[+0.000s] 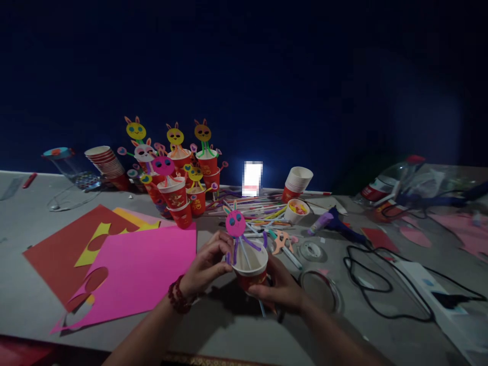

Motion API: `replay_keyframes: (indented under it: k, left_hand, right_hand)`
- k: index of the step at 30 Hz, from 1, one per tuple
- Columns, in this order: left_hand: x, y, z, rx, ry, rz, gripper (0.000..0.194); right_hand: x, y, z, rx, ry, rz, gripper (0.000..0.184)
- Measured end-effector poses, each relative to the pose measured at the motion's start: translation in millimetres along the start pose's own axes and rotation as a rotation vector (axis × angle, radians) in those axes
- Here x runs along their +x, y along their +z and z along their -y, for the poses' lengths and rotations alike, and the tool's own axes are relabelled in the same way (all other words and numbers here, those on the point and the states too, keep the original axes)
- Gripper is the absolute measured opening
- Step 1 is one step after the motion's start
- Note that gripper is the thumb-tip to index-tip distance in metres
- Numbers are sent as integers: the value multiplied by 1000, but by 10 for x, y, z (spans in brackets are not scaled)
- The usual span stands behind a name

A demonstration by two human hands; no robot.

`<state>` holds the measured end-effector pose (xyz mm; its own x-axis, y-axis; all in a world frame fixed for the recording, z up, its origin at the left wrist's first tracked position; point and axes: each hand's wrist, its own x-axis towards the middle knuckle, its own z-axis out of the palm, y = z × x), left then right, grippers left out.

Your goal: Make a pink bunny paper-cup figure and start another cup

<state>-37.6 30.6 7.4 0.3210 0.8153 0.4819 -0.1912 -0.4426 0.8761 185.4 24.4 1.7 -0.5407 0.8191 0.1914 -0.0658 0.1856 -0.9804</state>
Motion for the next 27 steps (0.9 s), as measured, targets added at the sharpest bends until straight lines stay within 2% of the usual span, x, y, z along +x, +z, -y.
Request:
replay_keyframes:
  k: [6, 11, 19, 22, 25, 27]
  left_hand:
    - [-47, 26, 60, -33, 15, -27, 26]
    - [-13, 36, -9, -20, 33, -31, 29]
    - [43, -35, -97, 2, 31, 76, 26]
    - [52, -37, -118, 19, 36, 83, 22]
    - [59, -26, -144, 35, 39, 100, 23]
    - [62, -19, -154, 39, 43, 129, 25]
  right_hand:
    - [3, 2, 1, 30, 22, 21, 68]
    - [-1, -37, -48, -16, -14, 61, 73]
    - [-28, -72, -158, -53, -14, 29, 75]
    - [-30, -81, -146, -54, 14, 20, 81]
    - [-15, -131, -107, 48, 23, -17, 95]
    - [1, -187, -76, 142, 28, -50, 92]
